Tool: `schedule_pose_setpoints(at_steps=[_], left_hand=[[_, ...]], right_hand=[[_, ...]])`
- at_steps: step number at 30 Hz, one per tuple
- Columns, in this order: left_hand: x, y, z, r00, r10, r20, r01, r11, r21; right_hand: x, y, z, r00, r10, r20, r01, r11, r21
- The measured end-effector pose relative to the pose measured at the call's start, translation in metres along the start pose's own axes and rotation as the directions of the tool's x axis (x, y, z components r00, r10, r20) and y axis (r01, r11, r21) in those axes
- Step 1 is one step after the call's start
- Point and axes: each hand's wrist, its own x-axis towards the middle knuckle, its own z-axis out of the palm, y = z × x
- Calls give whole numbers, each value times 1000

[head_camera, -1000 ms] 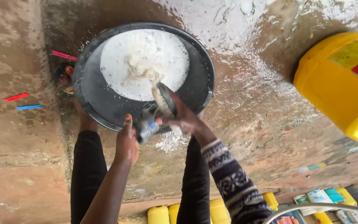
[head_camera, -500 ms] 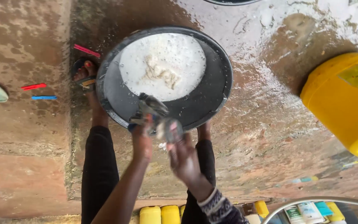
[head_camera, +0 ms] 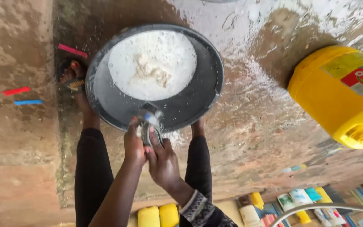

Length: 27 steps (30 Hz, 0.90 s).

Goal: The recorder washes a pair of black sneakers using a brush and soapy water in a plastic basin, then rinses them under a tap.

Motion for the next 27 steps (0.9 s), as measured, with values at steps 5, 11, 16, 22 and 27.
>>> schedule_pose_setpoints(at_steps=[5, 11, 16, 22, 27], left_hand=[[-9, -22, -28, 993, -122, -11, 122, 992, 41], [18, -18, -50, 998, 12, 64, -29, 963, 268], [-14, 28, 14, 920, 222, 322, -389, 426, 817], [-34, 50, 30, 965, 101, 242, -241, 702, 670], [-12, 44, 6, 972, -218, 84, 216, 976, 28]], right_hand=[[-7, -68, -53, 952, 160, 261, -139, 986, -97], [55, 14, -9, 833, 515, 202, -473, 853, -222], [122, 65, -30, 857, 466, 219, -420, 879, -226], [111, 60, -37, 665, 307, 681, -726, 481, 492], [115, 58, -32, 570, 375, 731, -800, 457, 389]])
